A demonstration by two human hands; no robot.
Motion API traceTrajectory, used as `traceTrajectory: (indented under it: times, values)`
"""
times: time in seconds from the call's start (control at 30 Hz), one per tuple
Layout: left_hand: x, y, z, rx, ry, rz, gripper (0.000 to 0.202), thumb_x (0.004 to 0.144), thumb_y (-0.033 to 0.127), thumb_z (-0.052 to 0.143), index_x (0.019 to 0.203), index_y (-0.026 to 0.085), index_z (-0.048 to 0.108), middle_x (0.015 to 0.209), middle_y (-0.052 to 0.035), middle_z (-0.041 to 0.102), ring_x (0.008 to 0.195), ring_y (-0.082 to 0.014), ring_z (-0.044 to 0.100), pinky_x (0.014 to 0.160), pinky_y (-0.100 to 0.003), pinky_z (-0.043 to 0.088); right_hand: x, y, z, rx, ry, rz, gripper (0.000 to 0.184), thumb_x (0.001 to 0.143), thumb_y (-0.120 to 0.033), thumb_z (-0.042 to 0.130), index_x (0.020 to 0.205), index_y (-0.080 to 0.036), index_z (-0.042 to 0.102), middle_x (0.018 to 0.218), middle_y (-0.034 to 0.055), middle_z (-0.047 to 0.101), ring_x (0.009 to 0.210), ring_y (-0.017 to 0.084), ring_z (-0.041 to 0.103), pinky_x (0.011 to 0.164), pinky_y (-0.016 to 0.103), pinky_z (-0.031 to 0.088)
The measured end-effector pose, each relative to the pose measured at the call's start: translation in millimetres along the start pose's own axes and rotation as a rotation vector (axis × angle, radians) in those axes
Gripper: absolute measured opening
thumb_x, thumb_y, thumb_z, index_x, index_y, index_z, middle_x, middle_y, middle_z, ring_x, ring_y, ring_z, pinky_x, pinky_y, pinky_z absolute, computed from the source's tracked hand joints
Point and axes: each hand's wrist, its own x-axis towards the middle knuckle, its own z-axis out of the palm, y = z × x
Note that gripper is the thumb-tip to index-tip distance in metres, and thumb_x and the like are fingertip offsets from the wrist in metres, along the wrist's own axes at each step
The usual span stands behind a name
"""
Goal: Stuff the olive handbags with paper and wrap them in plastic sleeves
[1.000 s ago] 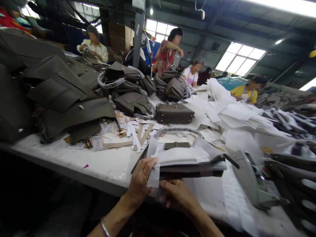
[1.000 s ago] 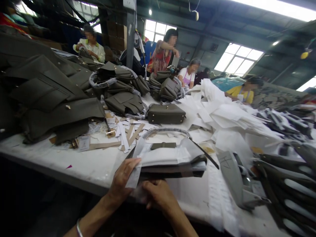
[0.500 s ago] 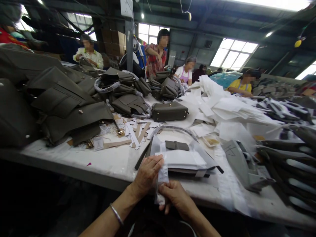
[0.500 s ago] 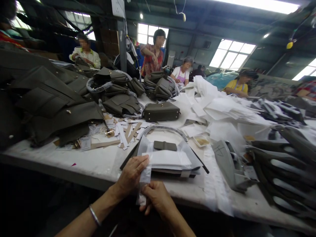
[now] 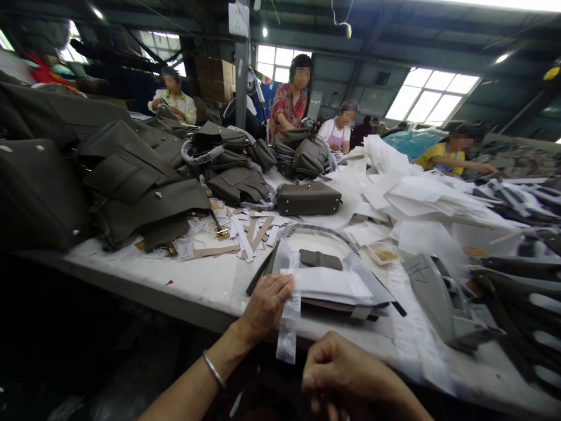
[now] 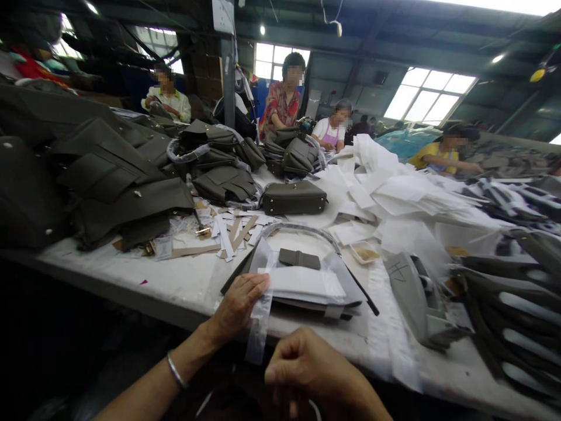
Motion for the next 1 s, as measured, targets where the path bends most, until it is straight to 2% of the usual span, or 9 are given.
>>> traceTrajectory:
  times: [0.07, 0.17, 0.27, 0.37, 0.5, 0.63, 0.7, 0.83, 1.0]
  values:
    - [-1, -1, 0.3, -0.002, 0.013, 0.017, 0.045, 0.087, 0.002, 0.043, 0.129, 0.013, 0.054, 0.122, -0.0124, 0.065, 0.116, -0.0249, 0.056, 0.097, -0.041, 0.048, -19, -19, -10, -0.161, 0.196, -0.154, 0.023, 0.078, -0.037, 0.065, 0.068, -0.016, 0.068, 0.06, 0.001, 0.067, 0.042, 0.01, 0.053, 0.042, 0.02, 0.038]
    - [-2, -3, 2.0, -0.009, 0.021, 0.018, 0.046, 0.087, 0.003, 0.043, 0.131, 0.013, 0.052, 0.123, -0.0131, 0.065, 0.117, -0.0257, 0.056, 0.098, -0.043, 0.048, -22, -44, -22, -0.492, 0.621, -0.581, 0.023, 0.087, -0.037, 0.063, 0.074, -0.019, 0.07, 0.07, 0.0023, 0.07, 0.064, 0.015, 0.062, 0.062, 0.026, 0.048]
    - [-4, -6, 3.9, -0.034, 0.011, 0.035, 0.049, 0.087, 0.004, 0.044, 0.134, 0.013, 0.048, 0.126, -0.0142, 0.064, 0.121, -0.0259, 0.055, 0.098, -0.044, 0.048, 1, -53, -30, -0.763, 0.776, -0.892, 0.011, 0.091, -0.028, 0.064, 0.095, -0.022, 0.072, 0.093, 0.0051, 0.073, 0.09, 0.021, 0.065, 0.084, 0.035, 0.049]
    - [-7, -7, 2.4, -0.088, 0.018, 0.042, 0.053, 0.085, 0.004, 0.046, 0.137, 0.014, 0.045, 0.129, -0.0142, 0.062, 0.125, -0.0251, 0.052, 0.102, -0.044, 0.047, 27, -50, -33, -0.966, 0.775, -0.916, 0.02, 0.087, -0.02, 0.069, 0.107, -0.024, 0.069, 0.102, 0.0056, 0.071, 0.097, 0.024, 0.062, 0.089, 0.04, 0.047]
    - [-10, -5, -11.6, -0.226, -0.067, 0.0, 0.061, 0.081, 0.006, 0.051, 0.14, 0.017, 0.043, 0.136, -0.0133, 0.058, 0.134, -0.0255, 0.046, 0.109, -0.048, 0.042, 42, -37, -33, -1.095, 0.763, -0.851, 0.023, 0.082, -0.017, 0.074, 0.104, -0.021, 0.066, 0.097, 0.0054, 0.07, 0.094, 0.026, 0.061, 0.085, 0.042, 0.046]
    - [-6, -5, -25.2, -0.389, -0.134, -0.088, 0.052, 0.085, 0.015, 0.058, 0.135, 0.021, 0.049, 0.136, -0.0102, 0.059, 0.135, -0.0251, 0.047, 0.112, -0.048, 0.039, 48, -27, -33, -1.143, 0.803, -0.967, 0.023, 0.088, -0.015, 0.065, 0.111, -0.018, 0.062, 0.101, 0.0072, 0.069, 0.096, 0.025, 0.061, 0.087, 0.041, 0.046]
    - [-3, -5, -23.6, -0.391, -0.1, -0.11, 0.041, 0.088, 0.018, 0.06, 0.129, 0.022, 0.054, 0.129, -0.0086, 0.064, 0.13, -0.0245, 0.052, 0.11, -0.047, 0.042, 50, -25, -34, -1.159, 0.832, -1.006, 0.023, 0.091, -0.017, 0.061, 0.114, -0.019, 0.06, 0.102, 0.0078, 0.069, 0.097, 0.025, 0.061, 0.087, 0.041, 0.046]
    - [0, -3, -9.1, -0.262, 0.068, -0.052, 0.025, 0.093, 0.013, 0.055, 0.116, 0.022, 0.061, 0.113, -0.0066, 0.072, 0.118, -0.0219, 0.061, 0.102, -0.043, 0.048, 42, -19, -33, -1.15, 0.835, -1.067, 0.029, 0.093, -0.019, 0.061, 0.121, -0.018, 0.057, 0.107, 0.0085, 0.069, 0.103, 0.024, 0.06, 0.092, 0.041, 0.045]
    - [1, -1, -1.3, -0.202, 0.137, -0.015, 0.028, 0.089, 0.006, 0.052, 0.11, 0.021, 0.063, 0.109, -0.0062, 0.073, 0.114, -0.0211, 0.063, 0.097, -0.041, 0.05, 21, 3, -11, -1.206, 0.679, -1.197, 0.022, 0.093, -0.017, 0.061, 0.115, -0.018, 0.061, 0.106, 0.0049, 0.072, 0.103, 0.02, 0.061, 0.096, 0.038, 0.042]
